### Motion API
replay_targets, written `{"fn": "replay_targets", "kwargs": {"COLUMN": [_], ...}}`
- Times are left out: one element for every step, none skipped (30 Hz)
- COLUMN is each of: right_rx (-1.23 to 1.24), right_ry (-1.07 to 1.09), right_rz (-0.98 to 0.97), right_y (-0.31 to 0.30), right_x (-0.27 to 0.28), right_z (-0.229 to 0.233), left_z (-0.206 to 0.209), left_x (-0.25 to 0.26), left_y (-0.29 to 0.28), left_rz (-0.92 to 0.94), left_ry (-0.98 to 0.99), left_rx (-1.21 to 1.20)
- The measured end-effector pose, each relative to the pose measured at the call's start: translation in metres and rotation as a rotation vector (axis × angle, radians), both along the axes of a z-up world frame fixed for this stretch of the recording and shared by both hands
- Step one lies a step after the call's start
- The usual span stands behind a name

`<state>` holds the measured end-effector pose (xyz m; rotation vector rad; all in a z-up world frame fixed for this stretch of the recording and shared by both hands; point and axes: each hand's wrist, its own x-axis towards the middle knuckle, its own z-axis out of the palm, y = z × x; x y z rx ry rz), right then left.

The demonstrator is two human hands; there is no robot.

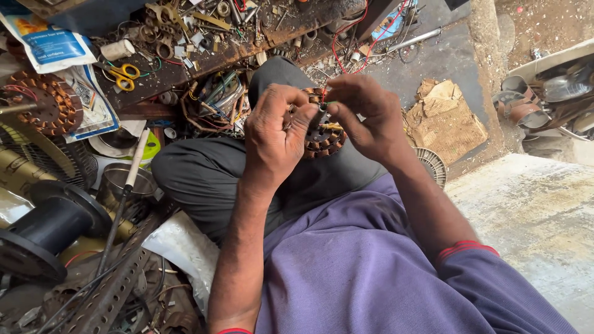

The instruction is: The person sits on the floor and works on a circular electrical component, likely a motor stator, by hand. They manipulate the copper windings and wires, adjusting and inspecting the connections while holding the component in their hands.

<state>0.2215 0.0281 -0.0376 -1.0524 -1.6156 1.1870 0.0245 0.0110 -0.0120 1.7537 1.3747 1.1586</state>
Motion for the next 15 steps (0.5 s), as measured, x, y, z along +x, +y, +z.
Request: {"fn": "replay_targets", "kwargs": {"right_rx": [-0.104,-0.170,-0.236,-0.303,-0.142,0.018,0.177,0.222,0.268,0.317,0.306,0.286,0.266,0.269,0.271], "right_ry": [0.106,0.152,0.198,0.244,0.073,-0.098,-0.270,-0.324,-0.378,-0.429,-0.497,-0.566,-0.635,-0.652,-0.670], "right_rz": [0.003,0.014,0.025,0.034,-0.029,-0.093,-0.155,-0.151,-0.147,-0.142,-0.155,-0.169,-0.183,-0.193,-0.203], "right_y": [-0.002,-0.005,-0.009,-0.013,-0.016,-0.020,-0.023,-0.027,-0.031,-0.032,-0.032,-0.036,-0.038,-0.037,-0.035], "right_x": [0.001,0.003,0.005,0.007,0.007,0.007,0.006,0.005,0.002,-0.001,-0.004,-0.009,-0.012,-0.014,-0.016], "right_z": [-0.003,-0.006,-0.009,-0.013,-0.017,-0.022,-0.027,-0.032,-0.035,-0.039,-0.042,-0.046,-0.049,-0.051,-0.052], "left_z": [-0.002,-0.004,-0.006,-0.009,-0.011,-0.013,-0.015,-0.017,-0.018,-0.018,-0.018,-0.018,-0.019,-0.019,-0.019], "left_x": [0.001,0.002,0.002,0.004,0.005,0.006,0.007,0.007,0.008,0.008,0.008,0.008,0.009,0.010,0.010], "left_y": [-0.002,-0.002,-0.003,-0.003,-0.003,-0.003,-0.002,-0.001,0.000,0.002,0.004,0.003,0.003,0.004,0.006], "left_rz": [0.013,-0.026,-0.066,-0.109,-0.105,-0.104,-0.103,-0.098,-0.094,-0.088,-0.090,-0.095,-0.099,-0.100,-0.100], "left_ry": [-0.064,-0.056,-0.048,-0.040,-0.042,-0.044,-0.046,-0.037,-0.028,-0.017,-0.019,-0.021,-0.023,-0.019,-0.016], "left_rx": [-0.045,0.016,0.076,0.134,0.106,0.076,0.047,0.031,0.014,0.002,-0.007,-0.023,-0.039,-0.036,-0.032]}}
